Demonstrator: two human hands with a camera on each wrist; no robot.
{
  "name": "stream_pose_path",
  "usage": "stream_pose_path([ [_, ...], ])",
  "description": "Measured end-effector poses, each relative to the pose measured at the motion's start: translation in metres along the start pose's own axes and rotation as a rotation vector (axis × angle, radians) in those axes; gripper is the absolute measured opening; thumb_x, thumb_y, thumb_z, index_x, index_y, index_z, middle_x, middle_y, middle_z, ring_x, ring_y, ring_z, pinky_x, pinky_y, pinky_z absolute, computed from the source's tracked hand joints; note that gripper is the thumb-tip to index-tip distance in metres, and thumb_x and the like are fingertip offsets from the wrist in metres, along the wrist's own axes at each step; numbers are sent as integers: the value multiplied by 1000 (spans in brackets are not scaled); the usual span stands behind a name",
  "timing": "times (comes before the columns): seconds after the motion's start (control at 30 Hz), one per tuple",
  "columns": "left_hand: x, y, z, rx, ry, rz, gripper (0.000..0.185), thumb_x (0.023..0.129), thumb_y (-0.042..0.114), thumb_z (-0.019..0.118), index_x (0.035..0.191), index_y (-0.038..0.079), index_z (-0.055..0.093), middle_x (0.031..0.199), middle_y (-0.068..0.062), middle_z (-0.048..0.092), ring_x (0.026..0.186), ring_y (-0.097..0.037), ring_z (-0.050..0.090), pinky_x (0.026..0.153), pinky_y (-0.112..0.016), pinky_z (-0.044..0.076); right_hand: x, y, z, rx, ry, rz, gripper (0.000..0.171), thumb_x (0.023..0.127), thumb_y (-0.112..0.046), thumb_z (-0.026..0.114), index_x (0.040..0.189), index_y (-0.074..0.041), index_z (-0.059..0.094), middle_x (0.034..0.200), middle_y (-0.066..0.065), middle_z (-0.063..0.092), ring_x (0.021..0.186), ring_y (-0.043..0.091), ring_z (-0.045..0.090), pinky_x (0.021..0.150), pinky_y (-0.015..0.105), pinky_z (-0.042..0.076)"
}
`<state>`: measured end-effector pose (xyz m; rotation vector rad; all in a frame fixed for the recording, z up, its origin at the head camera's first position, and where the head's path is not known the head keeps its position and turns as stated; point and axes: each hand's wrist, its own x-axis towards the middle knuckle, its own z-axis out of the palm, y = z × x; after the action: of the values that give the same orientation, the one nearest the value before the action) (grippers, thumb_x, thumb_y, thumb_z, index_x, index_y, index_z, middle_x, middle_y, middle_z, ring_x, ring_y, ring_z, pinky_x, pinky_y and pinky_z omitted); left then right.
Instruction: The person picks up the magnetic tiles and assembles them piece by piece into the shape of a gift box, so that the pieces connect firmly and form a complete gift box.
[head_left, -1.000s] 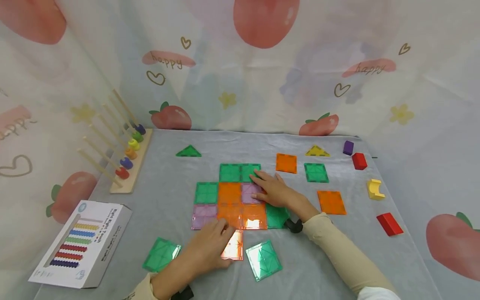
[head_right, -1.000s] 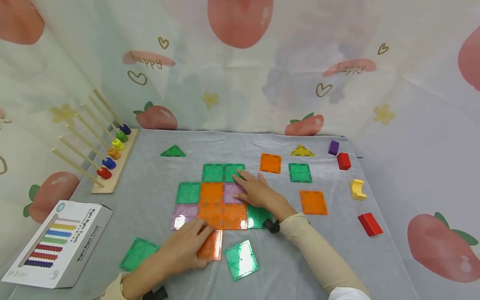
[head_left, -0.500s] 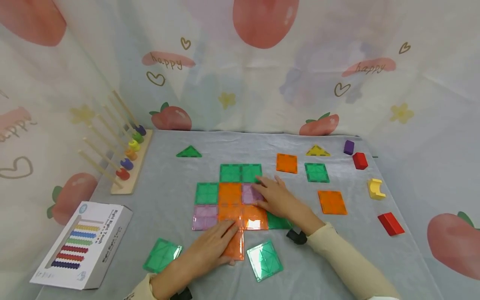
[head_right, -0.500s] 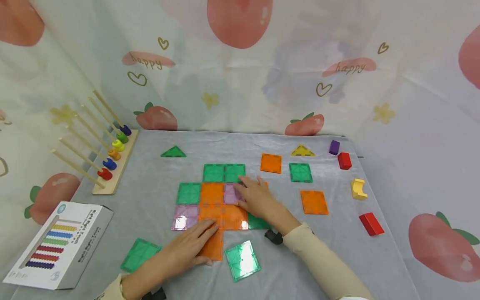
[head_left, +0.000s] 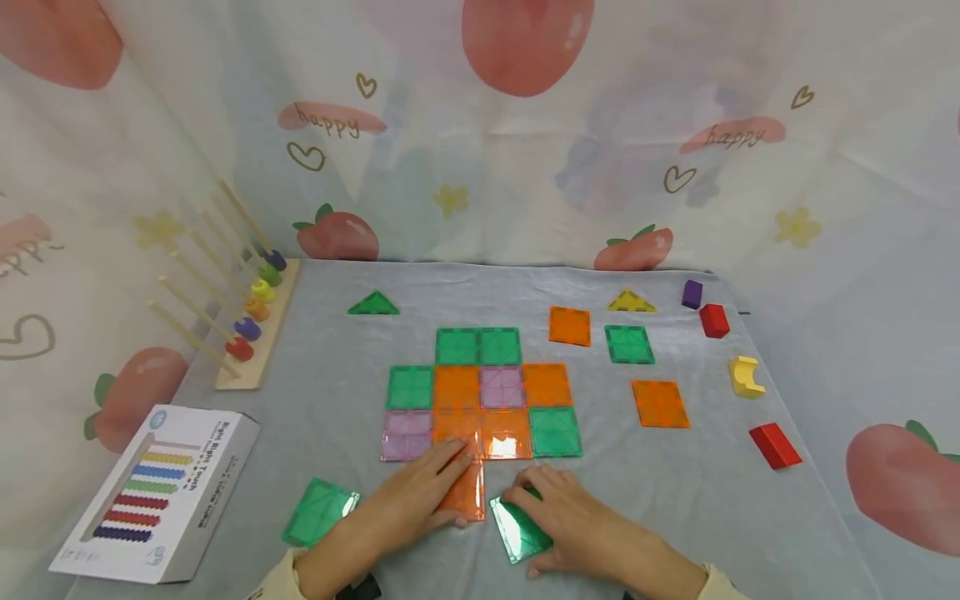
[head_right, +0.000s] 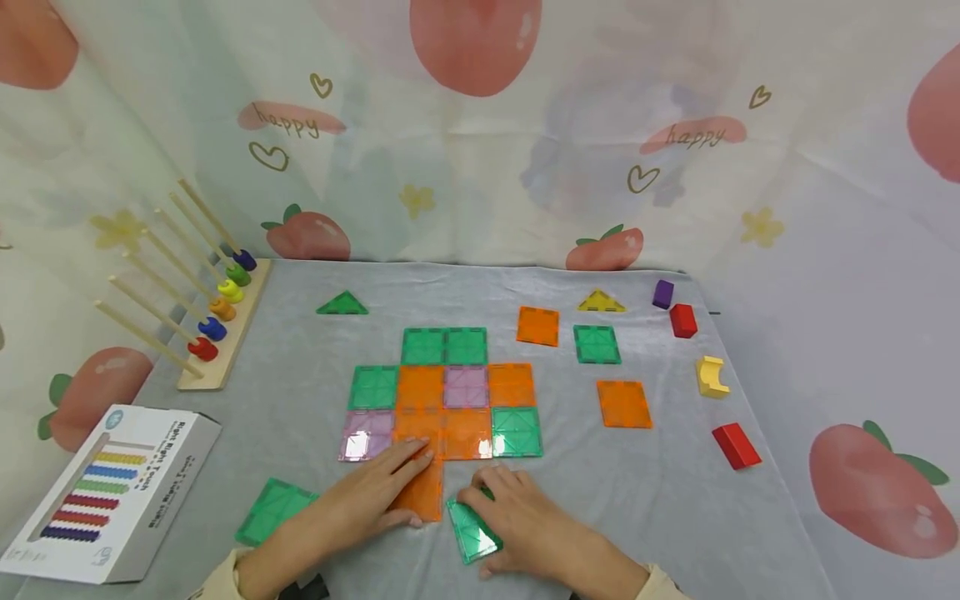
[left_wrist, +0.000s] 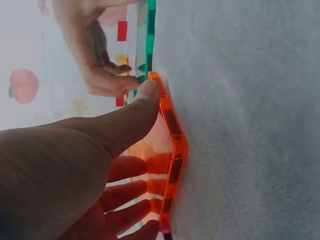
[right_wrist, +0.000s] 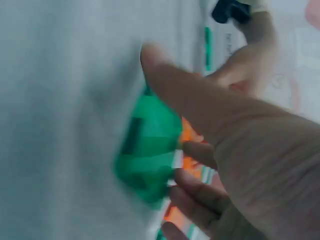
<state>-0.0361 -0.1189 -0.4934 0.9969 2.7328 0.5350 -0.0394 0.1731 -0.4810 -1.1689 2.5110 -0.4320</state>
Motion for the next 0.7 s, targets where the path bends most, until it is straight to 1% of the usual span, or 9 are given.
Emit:
stream_pose_path([
  [0.1, 0, 0, -1, -5, 5, 4, 83, 94, 45, 75, 159, 2, 46, 165, -16, 41, 148, -33, 46, 117, -49, 45, -1, 1, 7, -14, 29, 26, 81, 79, -61, 85, 144, -23, 55, 136, -4, 51, 126, 18, 48, 105, 45, 47],
  [0.2, 0, 1, -2, -9, -1, 4, 82, 94, 45, 75, 158, 2, 46, 165, -16, 41, 148, -34, 45, 117, -49, 44, 0, 3, 7, -14, 44, 46, 79, 82, -66, 81, 141, -20, 56, 139, -2, 52, 127, 19, 49, 105, 47, 47],
  [0.3, 1, 1, -3, -14, -5, 4, 80, 95, 44, 75, 157, 2, 47, 165, -16, 41, 148, -34, 46, 118, -50, 44, 5, 4, 4, -23, 70, 68, 79, 83, -69, 79, 139, -19, 56, 138, -1, 54, 123, 19, 51, 100, 44, 47],
  [0.4, 2, 1, -3, -2, 6, 8, 72, 99, 43, 71, 155, 2, 50, 163, -16, 44, 147, -34, 48, 117, -49, 45, 12, 4, 1, -66, 119, 77, 79, 83, -67, 81, 138, -17, 57, 132, -2, 55, 115, 17, 51, 91, 37, 44],
  [0.47, 2, 1, -3, 9, 15, 12, 67, 103, 43, 66, 154, 1, 52, 162, -17, 46, 146, -34, 49, 116, -49, 46, 18, 5, 3, -121, 156, 63, 78, 82, -65, 82, 139, -16, 58, 128, -2, 55, 113, 18, 52, 87, 34, 41],
  [0.57, 4, 2, -3, 20, 12, 1, 64, 107, 44, 60, 154, 2, 53, 161, -16, 47, 146, -34, 49, 117, -48, 46, 24, 6, 7, -169, 195, 26, 75, 82, -61, 84, 139, -18, 59, 126, -2, 55, 114, 18, 51, 87, 33, 40],
  [0.63, 4, 4, -3, 30, 0, -9, 65, 106, 43, 62, 155, 2, 52, 162, -16, 46, 147, -33, 48, 118, -48, 44, 26, 6, 10, -177, 218, 3, 72, 82, -60, 84, 136, -20, 60, 127, -2, 56, 115, 17, 52, 89, 34, 41],
  [0.7, 3, 6, -3, 47, -10, -19, 70, 103, 44, 66, 155, 1, 50, 162, -16, 45, 147, -33, 47, 118, -48, 44, 28, 7, 11, -157, 229, -11, 69, 82, -60, 84, 135, -21, 60, 128, -2, 56, 116, 17, 51, 90, 35, 42],
])
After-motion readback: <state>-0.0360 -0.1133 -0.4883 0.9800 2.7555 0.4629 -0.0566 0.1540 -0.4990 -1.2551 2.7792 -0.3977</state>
